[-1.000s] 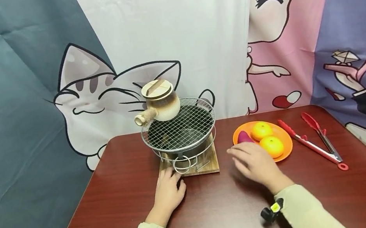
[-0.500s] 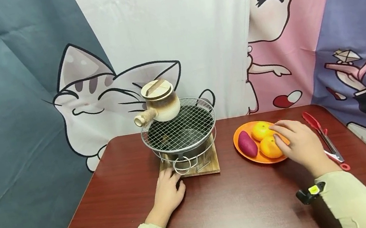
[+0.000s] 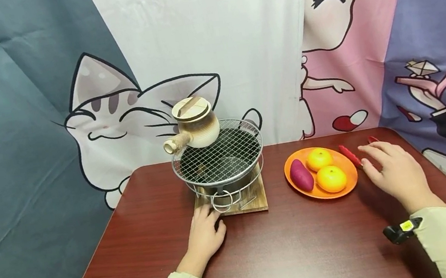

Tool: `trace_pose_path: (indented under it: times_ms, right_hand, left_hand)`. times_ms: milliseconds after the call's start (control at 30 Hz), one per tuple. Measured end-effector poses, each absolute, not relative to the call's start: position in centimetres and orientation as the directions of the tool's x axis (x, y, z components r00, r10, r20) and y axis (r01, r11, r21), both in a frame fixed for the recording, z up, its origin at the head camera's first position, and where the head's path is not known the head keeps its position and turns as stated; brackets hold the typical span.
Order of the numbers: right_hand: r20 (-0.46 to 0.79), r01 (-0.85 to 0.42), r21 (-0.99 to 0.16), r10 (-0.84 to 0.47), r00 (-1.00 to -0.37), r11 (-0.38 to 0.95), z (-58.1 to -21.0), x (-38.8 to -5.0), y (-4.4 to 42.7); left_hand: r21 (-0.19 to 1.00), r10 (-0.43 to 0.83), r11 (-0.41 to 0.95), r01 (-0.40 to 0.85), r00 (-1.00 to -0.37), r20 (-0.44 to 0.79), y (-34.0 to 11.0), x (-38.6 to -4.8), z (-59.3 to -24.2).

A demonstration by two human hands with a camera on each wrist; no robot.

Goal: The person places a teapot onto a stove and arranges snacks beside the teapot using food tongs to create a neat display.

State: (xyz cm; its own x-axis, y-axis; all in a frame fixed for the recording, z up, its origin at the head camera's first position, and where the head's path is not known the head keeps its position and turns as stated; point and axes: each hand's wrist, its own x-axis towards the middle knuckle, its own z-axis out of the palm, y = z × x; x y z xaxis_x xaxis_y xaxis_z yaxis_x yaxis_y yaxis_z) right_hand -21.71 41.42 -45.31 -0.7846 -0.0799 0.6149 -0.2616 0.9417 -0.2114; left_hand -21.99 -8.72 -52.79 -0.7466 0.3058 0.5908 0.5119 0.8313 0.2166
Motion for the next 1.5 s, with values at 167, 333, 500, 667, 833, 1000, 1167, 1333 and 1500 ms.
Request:
trace_pose_path:
  times_ms: [167, 333, 500, 667, 833, 1000, 1167, 1333, 1500]
  right_hand:
    - [0.523, -0.151, -0.285, 0.022, -0.852, 0.946, -46.7, -21.8, 42.8]
    - [0.386, 0.014, -0.37, 0.168, -0.907, 0.929, -48.9, -21.8, 44.0]
    - [0.237, 0.184, -0.386, 0.29, -0.927, 0.904, -50.4, -21.9, 45.2]
    - [0.155, 0.303, -0.343, 0.371, -0.915, 0.889, -51.6, -22.3, 45.7]
    - [0.13, 0.378, -0.295, 0.428, -0.894, 0.878, -52.4, -22.4, 45.6]
    - [0.11, 0.403, -0.251, 0.439, -0.891, 0.88, -52.6, -22.6, 45.5]
    - [0.074, 0.42, -0.248, 0.449, -0.89, 0.873, -52.5, -22.4, 45.6]
    - [0.07, 0.431, -0.251, 0.46, -0.885, 0.867, -52.6, -22.2, 45.5]
    - [0.061, 0.449, -0.257, 0.478, -0.876, 0.856, -52.5, -22.2, 45.2]
  left_hand:
    - [0.211, 0.306, 0.835, 0.508, -0.747, 0.59, -8.8, -21.8, -52.6]
    - [0.211, 0.303, 0.84, 0.5, -0.754, 0.582, -8.8, -21.8, -52.6]
    - [0.201, 0.307, 0.841, 0.503, -0.749, 0.586, -8.7, -21.8, -52.7]
    - [0.183, 0.308, 0.844, 0.504, -0.735, 0.604, -8.7, -21.9, -52.7]
    - [0.176, 0.309, 0.85, 0.496, -0.741, 0.596, -8.6, -21.8, -52.8]
    - [0.179, 0.305, 0.851, 0.494, -0.742, 0.597, -8.7, -22.0, -53.0]
    - [0.18, 0.309, 0.85, 0.496, -0.745, 0.592, -8.6, -22.0, -53.1]
    - [0.181, 0.316, 0.846, 0.501, -0.745, 0.588, -8.6, -21.9, -53.0]
    - [0.184, 0.309, 0.848, 0.497, -0.746, 0.591, -8.6, -21.9, -52.7]
